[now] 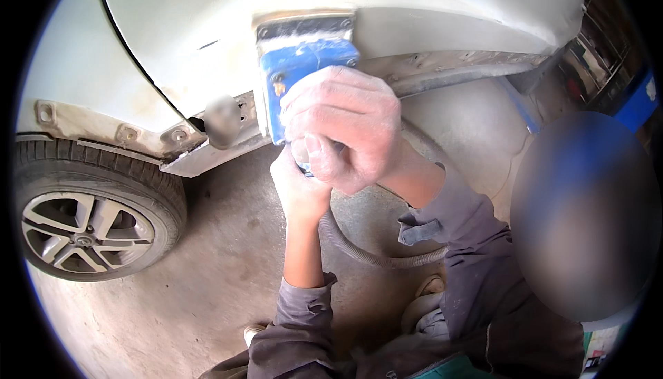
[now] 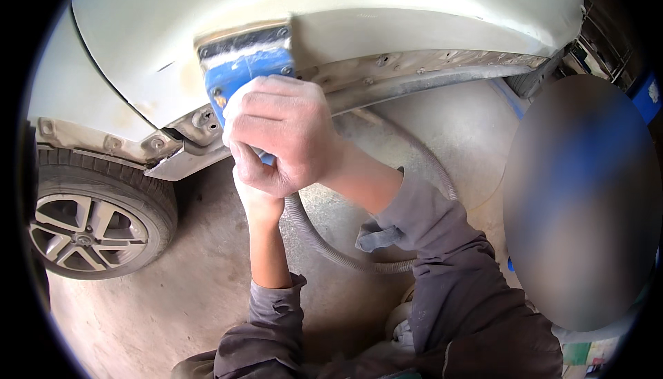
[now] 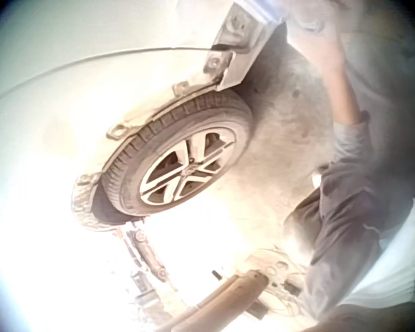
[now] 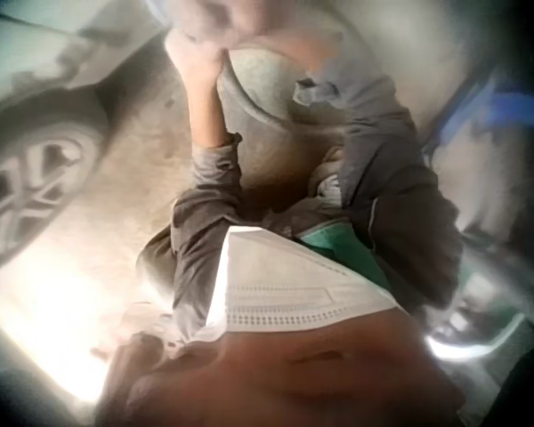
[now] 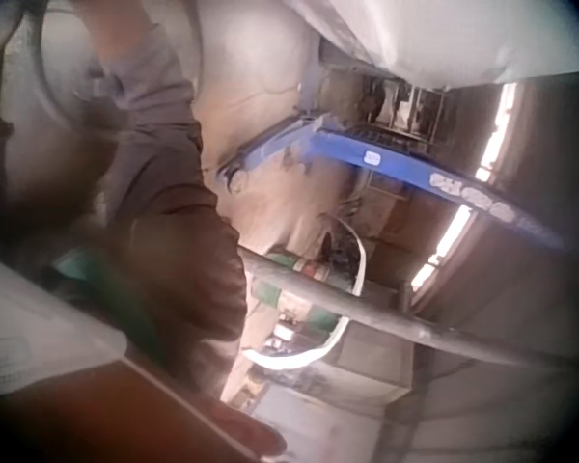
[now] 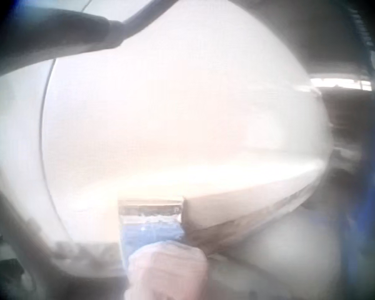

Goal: The person uses a blue pneumatic sander to smooth the surface of a white car bumper. They move the tool across the panel in controlled strokes, occasionally pausing to feel the surface with their hand.

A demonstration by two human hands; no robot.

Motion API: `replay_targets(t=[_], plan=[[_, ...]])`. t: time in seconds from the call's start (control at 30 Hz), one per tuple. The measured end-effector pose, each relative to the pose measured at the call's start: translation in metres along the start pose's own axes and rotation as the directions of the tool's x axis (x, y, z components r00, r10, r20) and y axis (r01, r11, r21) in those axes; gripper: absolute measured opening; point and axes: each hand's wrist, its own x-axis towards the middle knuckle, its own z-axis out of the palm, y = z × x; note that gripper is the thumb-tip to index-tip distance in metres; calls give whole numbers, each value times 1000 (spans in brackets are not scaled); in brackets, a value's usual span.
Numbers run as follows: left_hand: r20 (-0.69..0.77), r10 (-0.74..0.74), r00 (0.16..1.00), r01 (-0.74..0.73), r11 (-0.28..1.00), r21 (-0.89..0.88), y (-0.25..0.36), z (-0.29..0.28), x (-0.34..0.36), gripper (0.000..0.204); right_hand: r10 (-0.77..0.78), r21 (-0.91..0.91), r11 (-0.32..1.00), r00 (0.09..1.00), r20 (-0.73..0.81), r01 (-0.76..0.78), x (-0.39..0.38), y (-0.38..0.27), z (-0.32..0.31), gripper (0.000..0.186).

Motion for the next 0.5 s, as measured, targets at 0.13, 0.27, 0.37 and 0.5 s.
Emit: replay_targets(t=[0.13, 0.27, 0.37, 0.5], plan=[[-23, -7, 1000, 4, 992, -127, 28, -10, 10, 43, -56, 70, 996, 994, -96, 63, 28, 2, -1, 15], [-98, 10, 995, -27, 985, -171, 15, -10, 3, 40, -32, 78, 996, 997, -75, 37, 15, -1, 11, 13], [-83, 38, 996, -48, 991, -123, -16, -4, -6, 37, 4, 11, 1000, 1000, -30, -4, -21, -3, 21, 9], [-80, 93, 992, -100, 992, -80, -27, -4, -9, 33, 35, -18, 999, 999, 32, -34, -31, -7, 23, 7]])
